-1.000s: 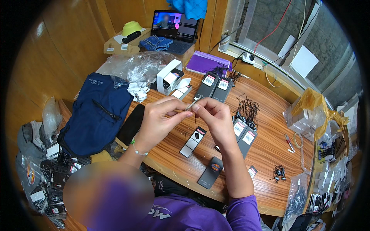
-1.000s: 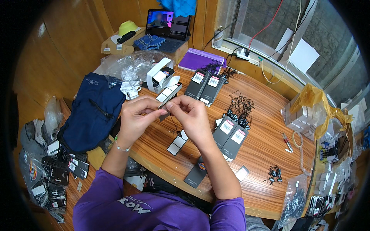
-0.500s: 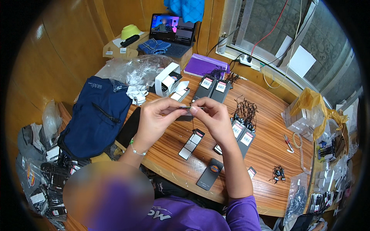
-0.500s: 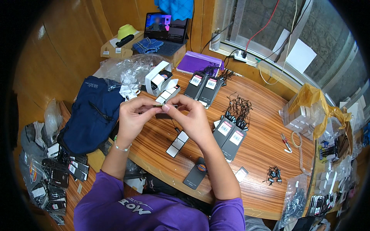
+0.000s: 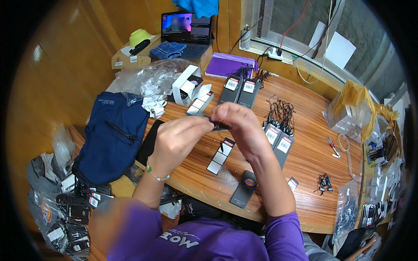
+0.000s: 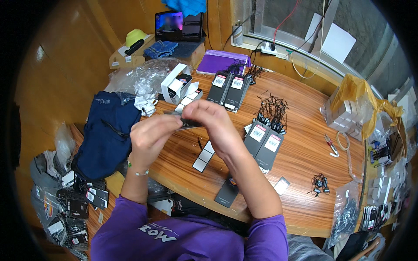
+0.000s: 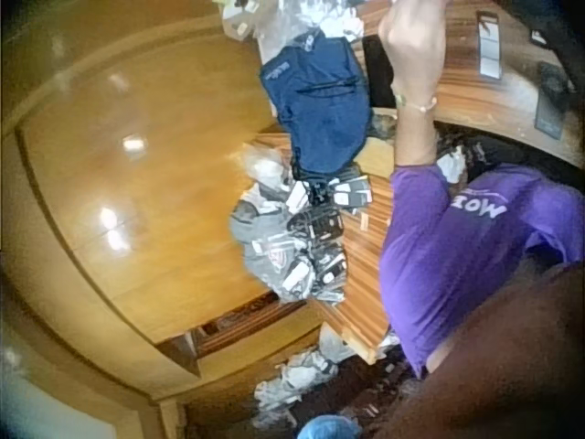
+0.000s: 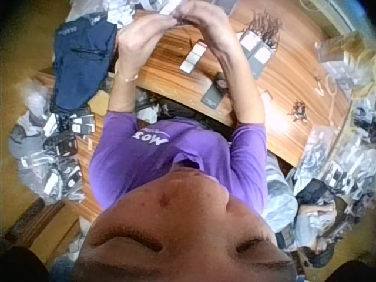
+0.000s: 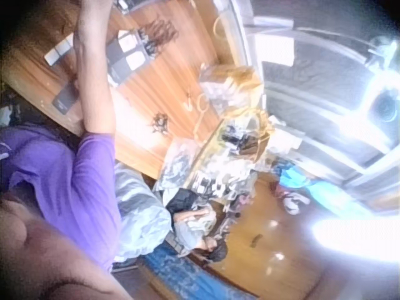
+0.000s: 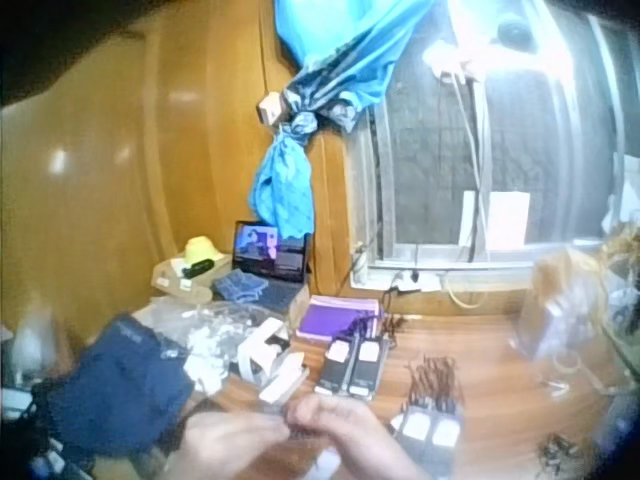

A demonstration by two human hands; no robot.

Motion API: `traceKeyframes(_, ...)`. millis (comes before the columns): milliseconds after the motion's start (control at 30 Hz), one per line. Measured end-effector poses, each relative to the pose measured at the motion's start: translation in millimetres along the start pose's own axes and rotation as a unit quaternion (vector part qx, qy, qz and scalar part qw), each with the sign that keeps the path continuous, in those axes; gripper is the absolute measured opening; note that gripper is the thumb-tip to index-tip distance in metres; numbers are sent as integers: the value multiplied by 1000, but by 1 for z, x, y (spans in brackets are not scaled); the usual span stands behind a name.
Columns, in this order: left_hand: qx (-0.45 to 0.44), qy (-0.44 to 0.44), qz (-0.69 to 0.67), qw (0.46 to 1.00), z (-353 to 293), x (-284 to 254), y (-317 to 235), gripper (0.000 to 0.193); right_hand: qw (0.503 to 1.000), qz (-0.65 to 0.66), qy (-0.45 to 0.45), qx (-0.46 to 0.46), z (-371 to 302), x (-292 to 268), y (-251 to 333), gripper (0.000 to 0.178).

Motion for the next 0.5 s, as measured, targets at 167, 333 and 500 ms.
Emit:
traceKeyframes(167,-52,60,-77,994,-3,18,7,17,984,74,-80,-140,-14,-17,47,12)
traceKeyframes(333,-237,60,-322,915,-18,51,21,23,972,88,-8,-218,-28,-3,71,11)
traceKeyframes(500,-305,108,-481,815,-43,117,56,32,984,80,23,-156,-35,13,75,12)
Point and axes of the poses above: each hand's wrist, its own z-axis towards the middle knuckle, its own x-axis out of the palm, y = z × x, the point moved 7 cm from there along z, towards the middle knuckle, and after that the axes turned 1 degree about -z, right-handed, at the moved point
